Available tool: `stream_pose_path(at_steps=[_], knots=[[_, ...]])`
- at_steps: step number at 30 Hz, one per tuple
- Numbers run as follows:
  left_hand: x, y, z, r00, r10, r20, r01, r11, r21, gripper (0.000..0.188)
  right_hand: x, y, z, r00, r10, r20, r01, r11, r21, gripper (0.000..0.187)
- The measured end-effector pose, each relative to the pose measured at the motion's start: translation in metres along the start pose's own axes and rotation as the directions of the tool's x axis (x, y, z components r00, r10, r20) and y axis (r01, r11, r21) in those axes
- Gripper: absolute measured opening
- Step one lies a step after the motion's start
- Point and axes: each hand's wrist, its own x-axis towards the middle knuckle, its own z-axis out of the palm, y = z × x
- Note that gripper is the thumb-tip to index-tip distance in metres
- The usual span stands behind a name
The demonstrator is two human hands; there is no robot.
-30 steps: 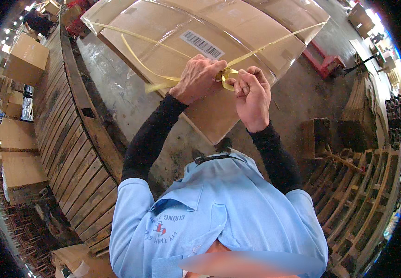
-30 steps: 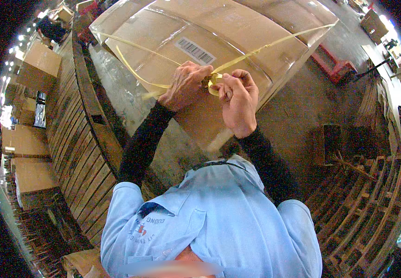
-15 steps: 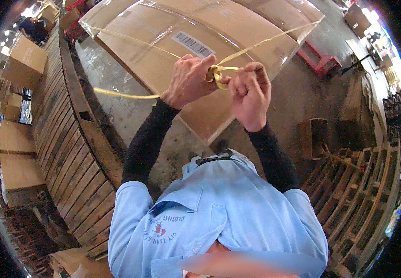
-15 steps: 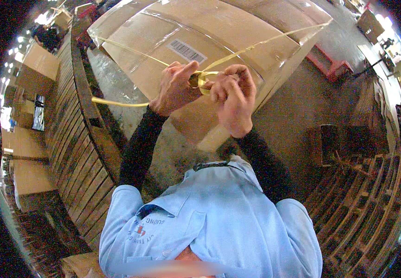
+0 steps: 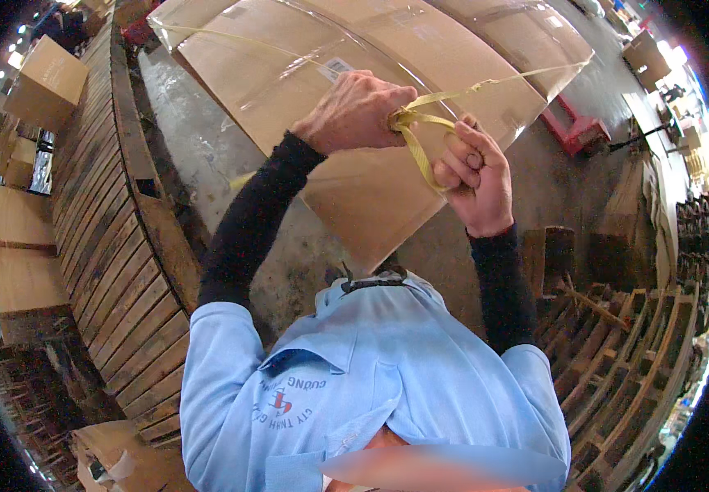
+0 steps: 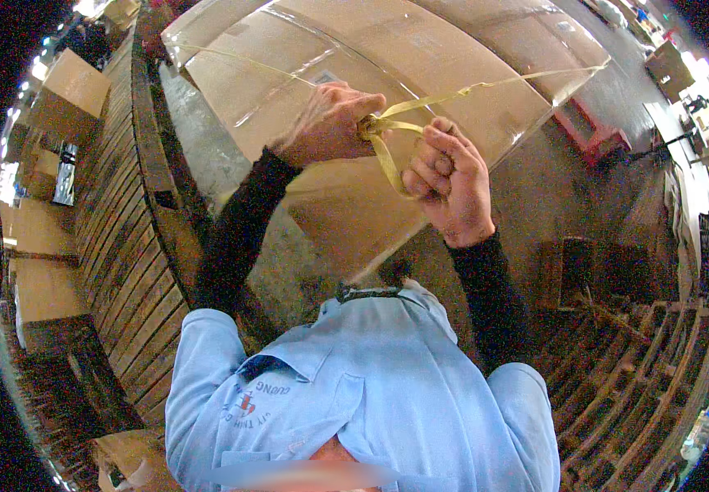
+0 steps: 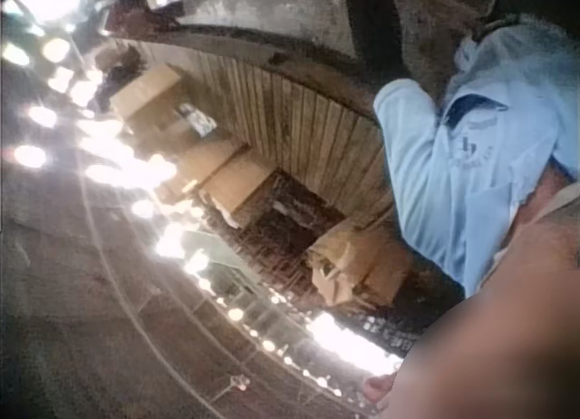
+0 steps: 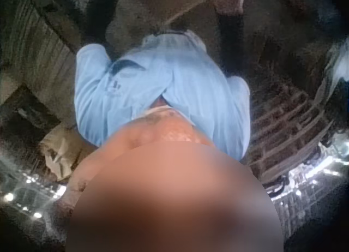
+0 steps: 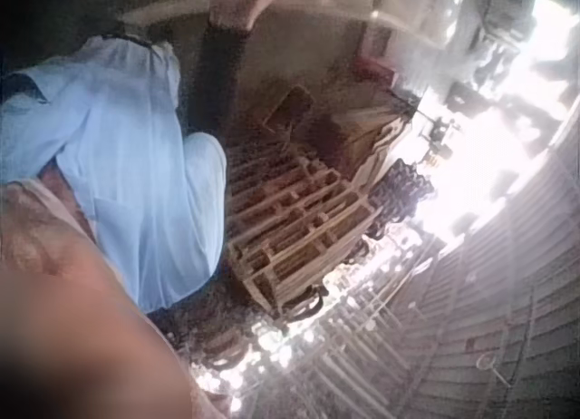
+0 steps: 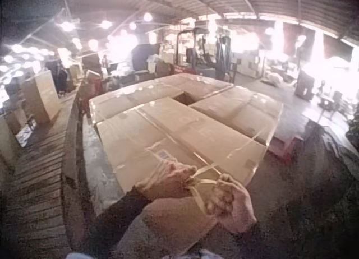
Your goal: The person wraps a yellow plastic strap around a large cardboard box, ties a knot, and secures the package with cardboard corner protectors. They then retrieve a small paper label and affix it to the box.
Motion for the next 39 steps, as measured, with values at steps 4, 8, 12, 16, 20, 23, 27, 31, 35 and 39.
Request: stream_pose_path(at_steps=[4,8,12,16,20,23,27,31,35,39], knots=[[-0.007,-0.011,0.003,0.988,0.013,0.151,0.005,0.994,-0.112,0.037,-0.01,0.001,-0.011,0.996,0.073,-0.042,-0.076,0.994,-0.081,0.022],[-0.03,-0.01,0.001,0.97,-0.079,0.229,0.142,0.953,-0.268,0.038,-0.014,0.014,-0.013,0.991,-0.058,-0.118,-0.023,0.808,-0.589,0.033],[-0.041,-0.011,-0.002,0.977,-0.092,0.191,0.167,0.888,-0.428,0.037,-0.01,0.016,-0.015,0.99,-0.142,0.016,0.082,0.478,-0.874,0.029],[-0.041,-0.012,-0.004,0.967,-0.129,0.219,0.229,0.817,-0.529,0.035,0.002,0.012,-0.015,0.977,-0.202,0.072,0.127,0.276,-0.953,0.027],[-0.042,-0.011,-0.005,0.976,-0.13,0.176,0.21,0.777,-0.593,0.033,0.01,0.006,-0.013,0.99,-0.123,0.064,0.091,0.228,-0.97,0.025],[-0.044,-0.012,-0.005,0.964,-0.147,0.223,0.247,0.807,-0.537,0.04,0.018,0.001,-0.011,0.988,-0.092,0.124,0.136,0.136,-0.981,0.026],[-0.047,-0.016,-0.001,0.978,-0.117,0.175,0.196,0.807,-0.557,0.038,0.028,-0.007,-0.005,0.981,-0.065,0.184,0.188,0.058,-0.98,0.026],[-0.051,-0.019,0.004,0.982,-0.112,0.155,0.183,0.775,-0.605,0.035,0.032,-0.015,0.001,0.977,0.168,-0.131,-0.16,0.175,-0.972,0.024],[-0.054,-0.02,0.004,0.983,-0.105,0.149,0.175,0.775,-0.607,0.035,0.03,-0.011,0.006,0.996,0.082,0.043,0.036,0.085,-0.996,0.025],[-0.053,-0.022,0.001,0.984,-0.061,0.168,0.155,0.764,-0.626,0.035,0.025,-0.003,0.007,0.949,-0.066,0.309,0.285,-0.243,-0.927,0.02]])
